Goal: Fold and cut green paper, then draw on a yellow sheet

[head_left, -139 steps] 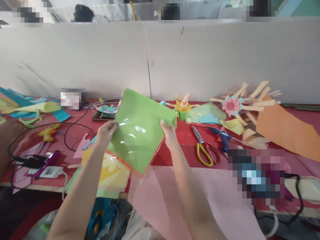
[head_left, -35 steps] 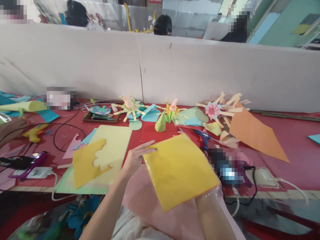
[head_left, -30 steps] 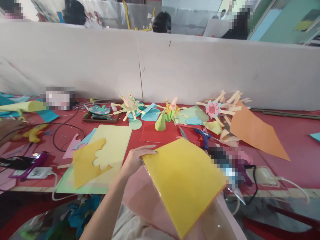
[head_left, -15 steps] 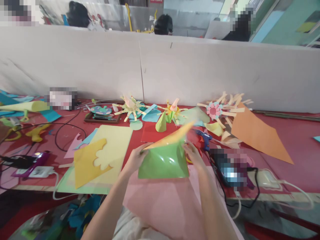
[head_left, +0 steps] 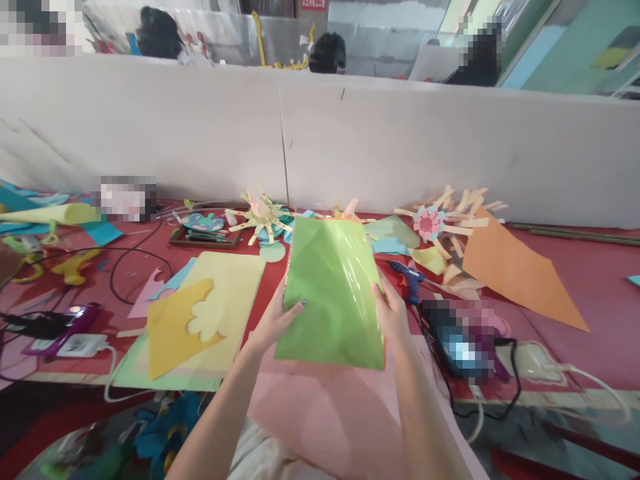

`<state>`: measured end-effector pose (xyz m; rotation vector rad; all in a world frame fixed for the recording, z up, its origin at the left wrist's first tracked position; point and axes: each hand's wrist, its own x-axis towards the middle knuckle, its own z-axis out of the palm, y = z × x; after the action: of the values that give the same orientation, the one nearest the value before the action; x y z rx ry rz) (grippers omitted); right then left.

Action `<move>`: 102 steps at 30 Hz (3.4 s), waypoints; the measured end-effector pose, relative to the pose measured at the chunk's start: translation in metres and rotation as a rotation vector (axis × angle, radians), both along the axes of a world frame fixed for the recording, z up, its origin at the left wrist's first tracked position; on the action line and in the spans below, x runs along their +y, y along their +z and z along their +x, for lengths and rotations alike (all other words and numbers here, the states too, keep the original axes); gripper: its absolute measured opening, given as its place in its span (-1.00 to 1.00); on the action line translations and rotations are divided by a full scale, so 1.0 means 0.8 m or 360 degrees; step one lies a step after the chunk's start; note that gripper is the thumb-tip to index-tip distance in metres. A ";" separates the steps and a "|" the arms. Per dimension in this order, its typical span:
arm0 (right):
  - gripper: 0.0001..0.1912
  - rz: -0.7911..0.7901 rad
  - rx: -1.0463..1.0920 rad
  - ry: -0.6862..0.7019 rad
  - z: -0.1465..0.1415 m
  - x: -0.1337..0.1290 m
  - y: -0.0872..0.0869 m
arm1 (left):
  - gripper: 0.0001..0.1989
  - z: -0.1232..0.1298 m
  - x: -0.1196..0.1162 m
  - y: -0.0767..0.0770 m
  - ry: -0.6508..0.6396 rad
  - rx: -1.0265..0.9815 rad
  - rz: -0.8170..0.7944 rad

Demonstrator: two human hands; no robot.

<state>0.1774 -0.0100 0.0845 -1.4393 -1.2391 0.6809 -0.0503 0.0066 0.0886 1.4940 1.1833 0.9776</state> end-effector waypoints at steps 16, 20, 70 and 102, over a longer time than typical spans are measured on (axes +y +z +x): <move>-0.38 0.0352 -0.1150 0.0218 -0.118 -0.044 0.020 | -0.59 0.046 -0.021 0.011 0.0319 -0.0763 -0.0336; -0.44 0.0324 -0.0909 0.0353 -0.104 -0.043 0.025 | -0.54 0.027 -0.019 0.006 0.0373 -0.0677 -0.0365; -0.64 -0.0409 -0.0237 0.0407 0.026 -0.015 0.039 | -0.67 -0.057 0.037 0.042 -0.0746 0.0370 -0.0400; -0.70 -0.0460 0.0297 0.0053 0.031 0.005 -0.019 | -0.41 -0.111 0.002 -0.044 0.0525 -0.0176 -0.0465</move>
<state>0.2025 -0.0064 0.0691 -1.5510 -1.0519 1.0259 -0.1388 0.0080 0.0531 1.0225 1.4509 1.0369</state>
